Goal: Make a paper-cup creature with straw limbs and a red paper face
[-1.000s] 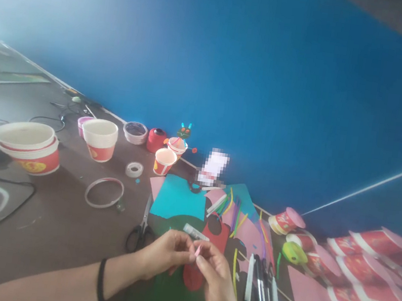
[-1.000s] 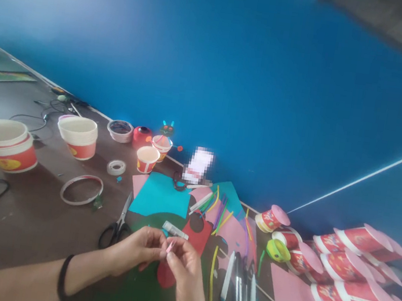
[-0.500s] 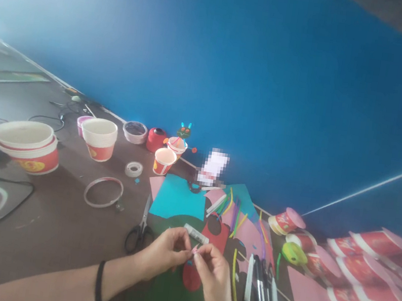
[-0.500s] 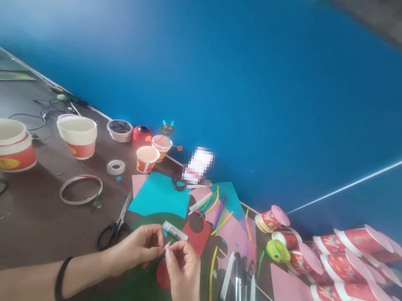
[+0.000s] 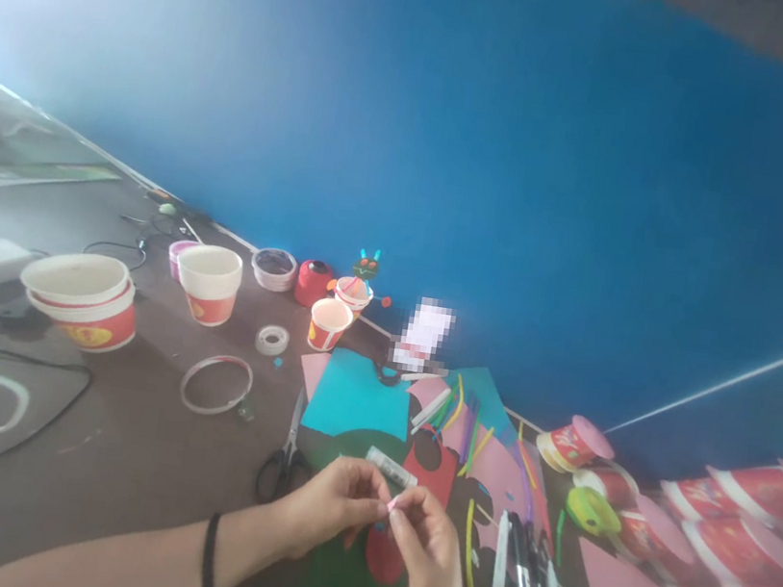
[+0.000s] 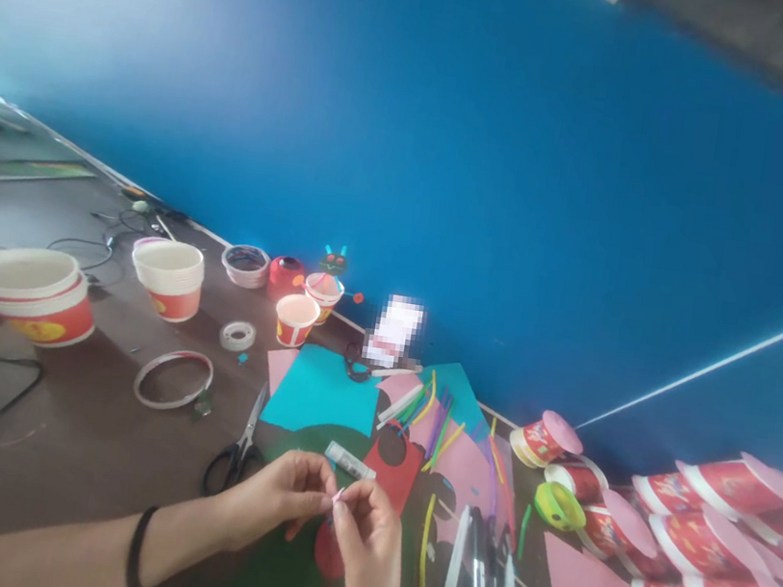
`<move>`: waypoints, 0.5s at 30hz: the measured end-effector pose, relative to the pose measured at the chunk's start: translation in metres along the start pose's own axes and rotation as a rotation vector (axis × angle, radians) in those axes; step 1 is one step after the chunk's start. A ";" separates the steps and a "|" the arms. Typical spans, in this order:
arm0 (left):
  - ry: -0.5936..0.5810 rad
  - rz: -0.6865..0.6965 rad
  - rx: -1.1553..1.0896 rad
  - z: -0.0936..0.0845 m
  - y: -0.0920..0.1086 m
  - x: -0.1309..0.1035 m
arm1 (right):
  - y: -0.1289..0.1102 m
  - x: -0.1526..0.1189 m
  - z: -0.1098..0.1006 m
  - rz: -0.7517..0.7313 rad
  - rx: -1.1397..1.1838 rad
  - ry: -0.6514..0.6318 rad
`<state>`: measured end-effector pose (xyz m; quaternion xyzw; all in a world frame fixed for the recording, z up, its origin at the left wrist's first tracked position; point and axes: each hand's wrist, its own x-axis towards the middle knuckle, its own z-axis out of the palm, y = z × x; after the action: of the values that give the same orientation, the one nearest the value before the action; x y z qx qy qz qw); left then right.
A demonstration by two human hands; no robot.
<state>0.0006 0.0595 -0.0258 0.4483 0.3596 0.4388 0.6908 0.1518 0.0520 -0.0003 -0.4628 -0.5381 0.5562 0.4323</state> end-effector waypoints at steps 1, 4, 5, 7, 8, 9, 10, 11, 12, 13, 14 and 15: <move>-0.008 -0.013 0.004 0.000 0.000 0.000 | 0.001 0.000 0.000 0.009 0.012 -0.020; -0.036 -0.040 -0.011 -0.001 0.002 -0.001 | 0.007 0.000 -0.004 -0.007 -0.005 -0.110; -0.043 -0.038 -0.026 0.000 0.002 -0.001 | 0.009 0.000 -0.006 -0.025 -0.024 -0.128; -0.059 -0.028 -0.050 0.001 0.004 -0.001 | 0.013 0.000 -0.009 -0.067 -0.075 -0.128; -0.063 -0.023 -0.052 0.001 0.004 -0.001 | 0.014 -0.001 -0.009 -0.093 -0.103 -0.115; -0.064 -0.018 -0.044 0.002 0.004 -0.001 | 0.014 -0.001 -0.010 -0.124 -0.132 -0.101; -0.061 -0.016 -0.029 0.002 0.004 -0.001 | 0.013 -0.002 -0.010 -0.160 -0.158 -0.084; -0.057 -0.018 -0.008 0.003 0.003 -0.001 | 0.012 -0.002 -0.010 -0.197 -0.175 -0.060; -0.056 -0.024 0.015 0.003 0.003 -0.002 | 0.010 -0.003 -0.011 -0.233 -0.183 -0.033; -0.060 -0.033 0.037 0.004 0.002 -0.002 | 0.008 -0.003 -0.013 -0.262 -0.184 0.005; -0.067 -0.038 0.060 0.004 0.001 -0.003 | 0.005 -0.003 -0.017 -0.282 -0.184 0.060; -0.075 -0.035 0.079 0.004 0.001 -0.004 | 0.003 -0.003 -0.021 -0.293 -0.184 0.126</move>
<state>0.0025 0.0543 -0.0232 0.4851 0.3583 0.3951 0.6930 0.1732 0.0534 -0.0026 -0.4510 -0.6202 0.4056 0.4974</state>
